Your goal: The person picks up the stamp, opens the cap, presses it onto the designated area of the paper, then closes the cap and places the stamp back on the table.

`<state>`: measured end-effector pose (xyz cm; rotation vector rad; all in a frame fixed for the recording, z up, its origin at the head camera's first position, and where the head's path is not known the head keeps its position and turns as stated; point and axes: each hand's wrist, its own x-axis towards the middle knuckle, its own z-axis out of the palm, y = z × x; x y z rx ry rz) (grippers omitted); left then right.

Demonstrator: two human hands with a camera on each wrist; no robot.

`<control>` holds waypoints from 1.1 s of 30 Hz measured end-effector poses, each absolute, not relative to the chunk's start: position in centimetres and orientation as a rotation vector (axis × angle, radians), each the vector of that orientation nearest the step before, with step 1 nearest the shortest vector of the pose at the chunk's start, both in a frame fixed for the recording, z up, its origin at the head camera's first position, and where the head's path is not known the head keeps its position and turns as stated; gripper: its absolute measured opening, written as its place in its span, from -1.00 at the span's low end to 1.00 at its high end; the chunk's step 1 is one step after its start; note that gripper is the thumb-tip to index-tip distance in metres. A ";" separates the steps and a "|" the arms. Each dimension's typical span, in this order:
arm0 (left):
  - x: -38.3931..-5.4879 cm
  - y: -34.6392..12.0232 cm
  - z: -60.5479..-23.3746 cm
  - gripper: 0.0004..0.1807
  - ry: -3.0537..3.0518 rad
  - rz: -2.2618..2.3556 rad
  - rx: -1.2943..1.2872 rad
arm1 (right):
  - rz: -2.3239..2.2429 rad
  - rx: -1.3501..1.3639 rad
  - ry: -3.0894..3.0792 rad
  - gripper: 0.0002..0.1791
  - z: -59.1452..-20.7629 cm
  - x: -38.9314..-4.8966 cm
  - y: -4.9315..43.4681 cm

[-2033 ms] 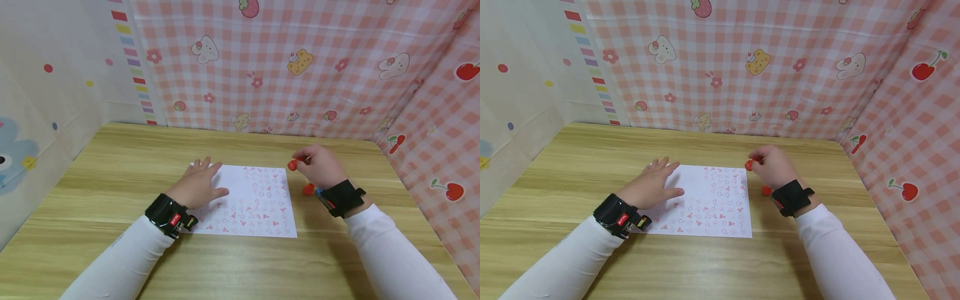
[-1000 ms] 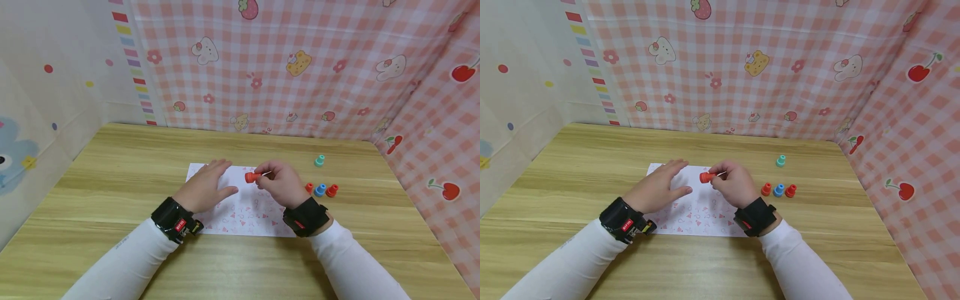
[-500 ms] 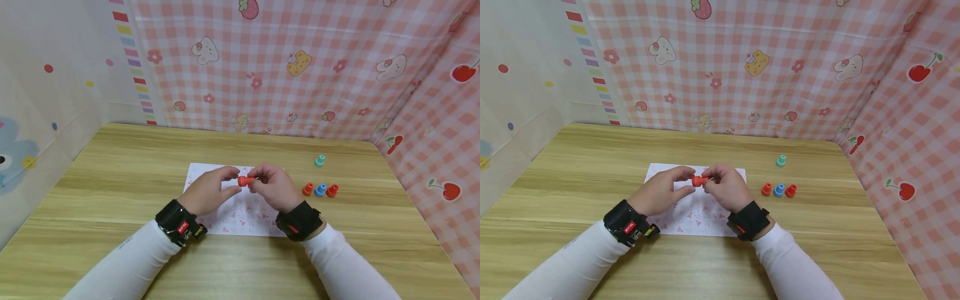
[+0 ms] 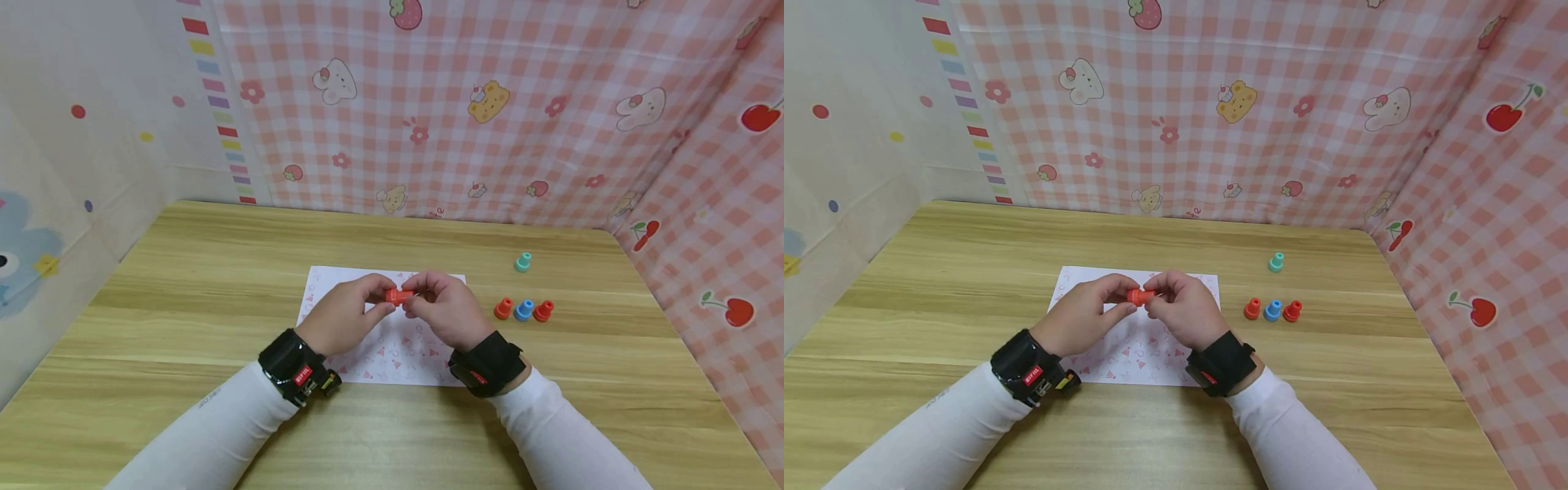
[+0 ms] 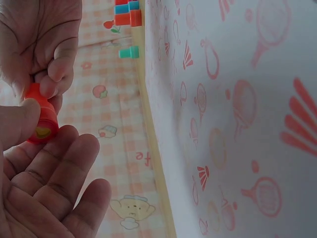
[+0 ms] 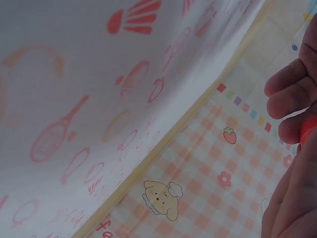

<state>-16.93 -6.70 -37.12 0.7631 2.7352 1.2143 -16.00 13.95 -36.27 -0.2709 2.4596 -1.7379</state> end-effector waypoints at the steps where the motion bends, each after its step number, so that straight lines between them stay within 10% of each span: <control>1: -16.9 -6.7 -37.1 -0.78 2.733 1.217 0.766 | -1.735 -0.265 2.453 -0.82 -36.3 -16.0 13.9; 33: -16.8 -6.7 -36.9 -0.86 2.679 1.272 0.799 | -1.596 -0.256 2.510 -0.86 -36.6 -16.0 13.8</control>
